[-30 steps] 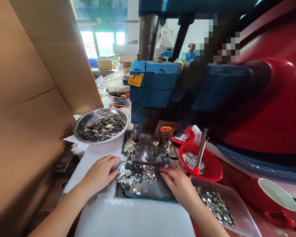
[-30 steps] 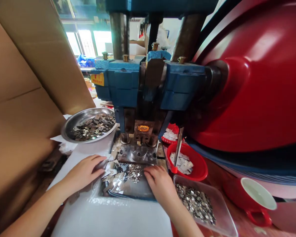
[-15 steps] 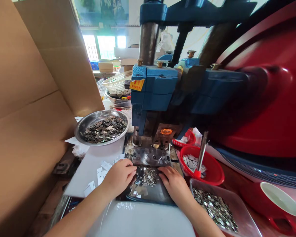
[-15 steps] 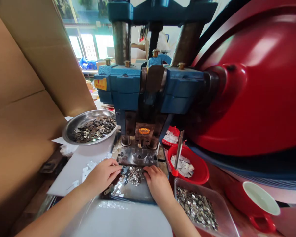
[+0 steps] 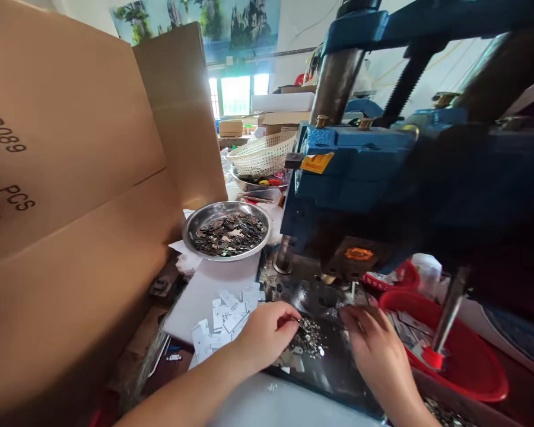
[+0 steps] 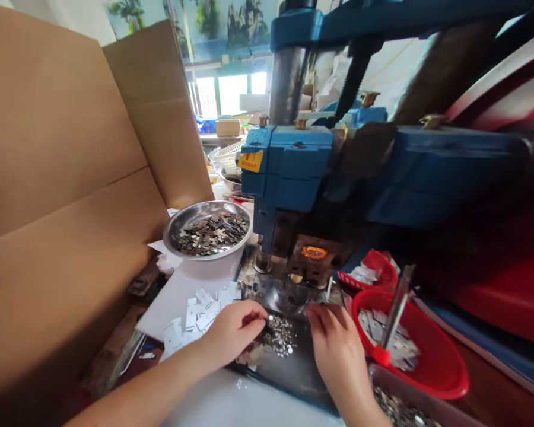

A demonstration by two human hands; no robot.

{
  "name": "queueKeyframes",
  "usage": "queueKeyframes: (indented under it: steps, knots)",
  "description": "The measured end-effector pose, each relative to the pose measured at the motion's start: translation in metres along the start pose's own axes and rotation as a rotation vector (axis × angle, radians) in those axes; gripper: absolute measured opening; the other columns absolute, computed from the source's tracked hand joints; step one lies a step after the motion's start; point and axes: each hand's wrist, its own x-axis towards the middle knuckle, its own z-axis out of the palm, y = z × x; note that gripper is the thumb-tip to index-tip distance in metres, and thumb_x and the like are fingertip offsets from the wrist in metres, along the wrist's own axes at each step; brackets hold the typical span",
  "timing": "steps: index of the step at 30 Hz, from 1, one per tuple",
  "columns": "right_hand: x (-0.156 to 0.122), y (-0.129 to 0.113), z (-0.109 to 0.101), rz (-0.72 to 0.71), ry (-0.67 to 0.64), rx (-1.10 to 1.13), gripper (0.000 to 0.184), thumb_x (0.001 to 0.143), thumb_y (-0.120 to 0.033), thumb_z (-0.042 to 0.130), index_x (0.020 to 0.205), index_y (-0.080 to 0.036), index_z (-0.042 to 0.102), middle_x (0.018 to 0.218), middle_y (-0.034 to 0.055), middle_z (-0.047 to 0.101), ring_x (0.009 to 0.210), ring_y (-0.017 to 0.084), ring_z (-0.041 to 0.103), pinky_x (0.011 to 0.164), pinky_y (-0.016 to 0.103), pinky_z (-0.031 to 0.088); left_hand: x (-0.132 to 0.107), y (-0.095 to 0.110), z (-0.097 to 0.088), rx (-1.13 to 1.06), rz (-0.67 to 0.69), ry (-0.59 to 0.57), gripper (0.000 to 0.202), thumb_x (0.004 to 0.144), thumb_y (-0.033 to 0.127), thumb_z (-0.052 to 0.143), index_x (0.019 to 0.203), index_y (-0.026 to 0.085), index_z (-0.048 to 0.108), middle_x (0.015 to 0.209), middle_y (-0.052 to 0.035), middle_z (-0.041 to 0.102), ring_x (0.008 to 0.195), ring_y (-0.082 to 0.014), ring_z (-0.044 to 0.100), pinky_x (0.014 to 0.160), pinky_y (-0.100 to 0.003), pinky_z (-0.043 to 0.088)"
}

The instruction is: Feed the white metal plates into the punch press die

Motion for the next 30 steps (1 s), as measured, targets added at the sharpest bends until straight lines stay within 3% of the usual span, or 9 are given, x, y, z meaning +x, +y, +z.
queueKeyframes:
  steps: [2,5,10,15,20,24,30]
  knots:
    - [0.017,-0.007,0.002,0.069,0.031,0.090,0.032,0.087,-0.044,0.041,0.084,-0.022,0.065,0.089,0.0072,0.060,0.084,0.021,0.058,0.076,0.035,0.047,-0.002,-0.001,0.002,0.018,0.023,0.042,0.018,0.080,0.022,0.052,0.089,0.021,0.067,0.080,0.0003,0.069,0.073,-0.0151,0.061,0.068,-0.025,0.046]
    - [0.037,-0.011,0.014,0.152,-0.040,0.172,0.031,0.083,-0.044,0.046,0.081,-0.021,0.066,0.090,0.0074,0.058,0.084,0.021,0.057,0.076,0.034,0.046,-0.004,-0.004,0.002,0.041,0.059,0.092,0.017,0.080,0.021,0.051,0.086,0.021,0.067,0.083,-0.0004,0.069,0.078,-0.0162,0.061,0.073,-0.026,0.046]
    - [0.051,-0.011,0.028,0.260,-0.104,0.117,0.028,0.079,-0.041,0.049,0.080,-0.018,0.066,0.087,0.0078,0.058,0.082,0.021,0.056,0.075,0.035,0.044,-0.004,-0.007,0.001,0.022,0.059,0.119,0.018,0.081,0.022,0.050,0.088,0.022,0.066,0.085,-0.0011,0.069,0.077,-0.0165,0.061,0.072,-0.027,0.047]
    - [0.053,-0.010,0.028,0.252,-0.135,0.136,0.025,0.079,-0.039,0.051,0.077,-0.018,0.065,0.082,0.0061,0.059,0.078,0.020,0.055,0.073,0.032,0.042,0.001,-0.004,-0.002,-0.035,0.000,0.098,0.016,0.080,0.024,0.051,0.086,0.021,0.065,0.080,-0.0003,0.069,0.073,-0.0163,0.062,0.069,-0.027,0.048]
    - [0.051,-0.004,0.027,0.244,-0.083,0.266,0.029,0.080,-0.043,0.051,0.071,-0.019,0.065,0.078,0.0054,0.059,0.076,0.020,0.056,0.072,0.031,0.044,0.020,0.002,-0.004,-0.088,-0.020,0.112,0.013,0.077,0.026,0.056,0.084,0.020,0.065,0.079,0.0002,0.069,0.073,-0.0163,0.063,0.069,-0.027,0.049]
    - [0.042,-0.004,0.024,0.246,-0.037,0.303,0.036,0.087,-0.045,0.040,0.081,-0.018,0.064,0.081,0.0069,0.060,0.077,0.019,0.057,0.072,0.031,0.046,0.045,0.012,0.006,-0.082,0.050,0.139,0.020,0.079,0.025,0.055,0.095,0.021,0.066,0.087,-0.0009,0.070,0.078,-0.0161,0.063,0.073,-0.028,0.049]
    - [0.031,-0.010,0.014,0.163,-0.016,0.430,0.026,0.088,-0.034,0.043,0.092,-0.019,0.064,0.093,0.0074,0.061,0.091,0.019,0.058,0.081,0.032,0.046,0.070,0.023,0.017,0.101,0.064,0.194,0.018,0.080,0.024,0.055,0.089,0.019,0.070,0.090,-0.0040,0.071,0.083,-0.0202,0.064,0.078,-0.034,0.047]
